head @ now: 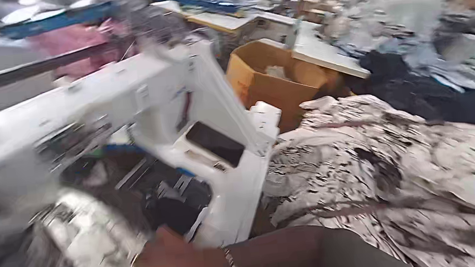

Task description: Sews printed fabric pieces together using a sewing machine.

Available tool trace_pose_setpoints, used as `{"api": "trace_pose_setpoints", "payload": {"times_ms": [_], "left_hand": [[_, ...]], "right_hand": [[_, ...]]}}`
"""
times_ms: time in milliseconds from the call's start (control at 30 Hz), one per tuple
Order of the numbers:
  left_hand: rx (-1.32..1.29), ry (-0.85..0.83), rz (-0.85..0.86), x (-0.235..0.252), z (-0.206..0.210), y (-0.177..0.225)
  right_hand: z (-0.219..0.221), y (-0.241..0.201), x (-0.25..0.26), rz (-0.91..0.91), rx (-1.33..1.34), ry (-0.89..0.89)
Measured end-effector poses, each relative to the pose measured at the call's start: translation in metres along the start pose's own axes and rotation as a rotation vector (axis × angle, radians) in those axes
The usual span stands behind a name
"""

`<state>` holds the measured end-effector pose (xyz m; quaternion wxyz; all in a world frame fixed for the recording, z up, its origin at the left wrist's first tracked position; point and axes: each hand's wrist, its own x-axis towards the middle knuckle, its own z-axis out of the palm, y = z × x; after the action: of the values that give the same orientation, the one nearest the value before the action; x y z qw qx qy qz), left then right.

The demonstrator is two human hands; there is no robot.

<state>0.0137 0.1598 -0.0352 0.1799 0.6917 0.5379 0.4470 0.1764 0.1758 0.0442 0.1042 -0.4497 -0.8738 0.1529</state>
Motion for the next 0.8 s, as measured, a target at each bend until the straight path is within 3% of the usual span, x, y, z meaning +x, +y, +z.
{"api": "trace_pose_setpoints", "payload": {"times_ms": [67,167,267,533,700,800], "left_hand": [[0.007,0.074,-0.115,0.0,0.007,0.007],[-0.01,0.205,-0.193,0.003,0.021,0.011],[-0.044,0.191,-0.228,0.009,0.018,0.017],[-0.115,0.223,-0.18,0.007,0.019,0.009],[-0.186,0.188,-0.188,0.017,0.018,0.004],[-0.273,0.138,-0.209,0.024,0.013,0.002]], "right_hand": [[-0.009,0.008,0.001,0.006,-0.092,-0.149],[-0.021,0.006,0.005,-0.148,-0.332,-0.209],[-0.015,0.005,0.013,-0.407,-0.378,0.086],[0.005,0.009,0.012,-0.315,-0.341,0.311],[0.019,0.012,0.015,-0.394,-0.365,0.505],[0.022,0.016,0.018,-0.412,-0.358,0.532]]}}
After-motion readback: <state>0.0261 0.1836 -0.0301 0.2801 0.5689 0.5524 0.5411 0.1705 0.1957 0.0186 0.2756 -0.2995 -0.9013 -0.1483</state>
